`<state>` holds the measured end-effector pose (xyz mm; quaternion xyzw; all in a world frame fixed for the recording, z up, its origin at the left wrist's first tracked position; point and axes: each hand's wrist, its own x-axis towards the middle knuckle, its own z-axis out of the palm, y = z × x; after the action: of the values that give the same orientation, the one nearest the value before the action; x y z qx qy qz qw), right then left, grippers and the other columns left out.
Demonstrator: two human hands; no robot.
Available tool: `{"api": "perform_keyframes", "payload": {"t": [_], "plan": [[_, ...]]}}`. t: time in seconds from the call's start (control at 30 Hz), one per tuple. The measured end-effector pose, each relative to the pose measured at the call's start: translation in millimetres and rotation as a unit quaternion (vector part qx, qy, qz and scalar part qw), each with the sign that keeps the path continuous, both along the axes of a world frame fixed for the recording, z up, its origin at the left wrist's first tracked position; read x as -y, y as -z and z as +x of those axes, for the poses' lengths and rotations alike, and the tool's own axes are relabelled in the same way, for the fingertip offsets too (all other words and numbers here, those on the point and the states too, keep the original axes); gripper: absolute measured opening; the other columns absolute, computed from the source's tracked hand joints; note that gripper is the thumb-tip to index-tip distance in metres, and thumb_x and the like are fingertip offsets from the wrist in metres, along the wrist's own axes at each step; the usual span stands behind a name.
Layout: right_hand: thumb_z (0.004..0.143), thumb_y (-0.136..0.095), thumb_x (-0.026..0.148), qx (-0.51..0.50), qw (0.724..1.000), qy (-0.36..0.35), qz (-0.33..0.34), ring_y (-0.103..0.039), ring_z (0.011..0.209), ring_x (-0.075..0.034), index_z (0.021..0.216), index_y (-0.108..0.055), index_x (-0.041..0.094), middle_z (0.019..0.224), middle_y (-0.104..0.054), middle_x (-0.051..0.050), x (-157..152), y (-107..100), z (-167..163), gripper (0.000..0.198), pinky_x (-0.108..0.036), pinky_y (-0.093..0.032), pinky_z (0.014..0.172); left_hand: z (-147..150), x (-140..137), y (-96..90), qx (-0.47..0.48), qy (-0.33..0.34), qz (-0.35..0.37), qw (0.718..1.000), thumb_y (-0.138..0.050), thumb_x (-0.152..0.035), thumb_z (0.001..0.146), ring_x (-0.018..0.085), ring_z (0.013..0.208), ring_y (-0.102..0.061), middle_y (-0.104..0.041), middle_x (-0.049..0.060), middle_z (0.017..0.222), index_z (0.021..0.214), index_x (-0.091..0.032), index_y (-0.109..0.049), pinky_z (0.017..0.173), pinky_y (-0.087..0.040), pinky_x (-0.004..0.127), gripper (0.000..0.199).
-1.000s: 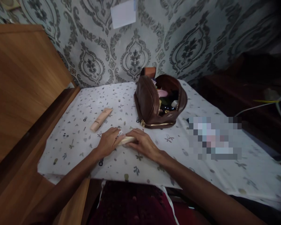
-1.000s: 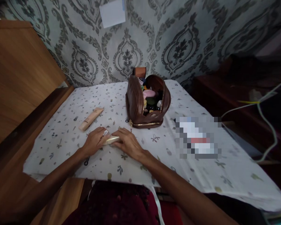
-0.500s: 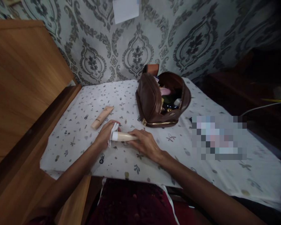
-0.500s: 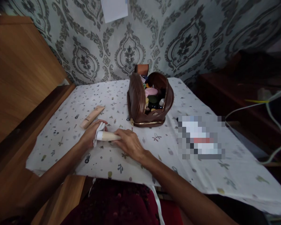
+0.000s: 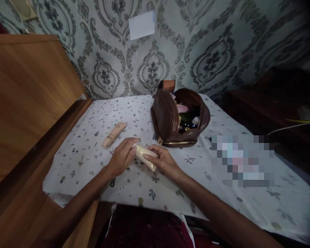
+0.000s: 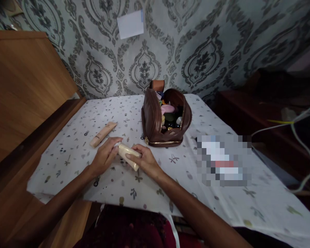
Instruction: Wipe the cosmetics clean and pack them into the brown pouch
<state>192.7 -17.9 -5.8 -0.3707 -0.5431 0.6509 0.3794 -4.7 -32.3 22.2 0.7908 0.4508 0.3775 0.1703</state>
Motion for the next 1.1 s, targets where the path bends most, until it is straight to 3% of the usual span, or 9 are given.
{"api": "perform_keyframes", "payload": {"t": [0.13,0.27,0.4,0.47,0.53,0.67,0.9,1.03,1.1], "plan": [[0.067,-0.077,0.058,-0.010,0.997,-0.056,-0.056,-0.061,0.056,-0.014,0.085,-0.055,0.019,0.073,-0.061,0.002,1,-1,0,0.048,-0.024,-0.045,0.049,-5,-2,0.4,-0.097,0.025,0.030,0.994,-0.035,-0.031,0.101,0.022,0.099,-0.060,-0.061,0.012,0.108,0.118,-0.016,-0.058,0.085,-0.049,0.035,0.032],[0.076,-0.072,0.053,0.080,0.989,-0.021,0.125,-0.061,0.066,-0.016,0.087,-0.059,0.018,0.076,-0.062,0.001,2,6,1,0.039,-0.024,-0.046,0.056,-1,-7,-4.2,-0.057,-0.025,-0.045,0.997,-0.033,-0.034,0.101,0.019,0.081,-0.058,-0.061,0.006,0.088,0.095,-0.018,-0.062,0.077,-0.047,0.032,0.034],[0.091,-0.060,0.042,0.230,0.894,0.025,0.384,-0.063,0.076,-0.019,0.105,-0.063,0.018,0.089,-0.068,-0.006,6,14,4,0.028,-0.030,-0.050,0.069,1,-15,-3.8,0.058,-0.068,-0.173,0.981,-0.040,-0.045,0.097,0.015,0.060,-0.050,-0.053,0.000,0.064,0.080,-0.019,-0.062,0.054,-0.041,0.026,0.037],[0.095,-0.055,0.039,0.277,0.843,0.048,0.459,-0.065,0.079,-0.022,0.109,-0.062,0.017,0.091,-0.069,-0.010,8,16,4,0.027,-0.034,-0.051,0.073,2,-18,-1.1,0.144,-0.092,-0.256,0.952,-0.044,-0.054,0.093,0.013,0.049,-0.044,-0.048,-0.002,0.057,0.081,-0.019,-0.064,0.041,-0.033,0.023,0.042],[0.096,-0.052,0.037,0.293,0.821,0.075,0.485,-0.066,0.083,-0.024,0.112,-0.061,0.018,0.094,-0.069,-0.011,10,17,4,0.026,-0.036,-0.052,0.075,7,-18,0.6,0.232,-0.121,-0.311,0.914,-0.049,-0.062,0.088,0.011,0.044,-0.041,-0.047,-0.002,0.055,0.084,-0.017,-0.066,0.035,-0.027,0.020,0.049],[0.096,-0.054,0.035,0.223,0.861,0.118,0.441,-0.066,0.083,-0.021,0.112,-0.058,0.020,0.097,-0.069,-0.008,11,15,3,0.023,-0.030,-0.052,0.073,27,-13,-1.4,0.353,-0.182,-0.335,0.855,-0.049,-0.073,0.082,0.011,0.047,-0.049,-0.056,0.001,0.064,0.103,-0.013,-0.067,0.035,-0.029,0.018,0.066],[0.090,-0.059,0.042,0.109,0.930,0.176,0.305,-0.063,0.083,-0.019,0.111,-0.058,0.020,0.095,-0.067,-0.004,12,6,4,0.030,-0.026,-0.049,0.071,49,-10,2.2,0.364,-0.185,-0.315,0.857,-0.051,-0.071,0.083,0.016,0.072,-0.065,-0.064,0.011,0.114,0.133,-0.022,-0.056,0.051,-0.050,0.023,0.069],[0.094,-0.052,0.038,0.102,0.927,0.199,0.301,-0.061,0.094,-0.020,0.115,-0.055,0.020,0.103,-0.066,-0.006,17,3,5,0.028,-0.030,-0.048,0.082,54,-13,4.1,0.363,-0.188,-0.334,0.850,-0.066,-0.062,0.079,0.016,0.071,-0.065,-0.067,0.007,0.098,0.147,-0.023,-0.036,0.056,-0.051,0.024,0.085],[0.095,-0.049,0.038,0.101,0.924,0.207,0.306,-0.061,0.093,-0.020,0.113,-0.056,0.020,0.102,-0.064,-0.006,18,3,4,0.027,-0.031,-0.048,0.084,56,-12,4.4,0.365,-0.181,-0.334,0.850,-0.071,-0.062,0.074,0.014,0.066,-0.063,-0.063,0.001,0.082,0.146,-0.022,-0.037,0.054,-0.049,0.022,0.089]]}}
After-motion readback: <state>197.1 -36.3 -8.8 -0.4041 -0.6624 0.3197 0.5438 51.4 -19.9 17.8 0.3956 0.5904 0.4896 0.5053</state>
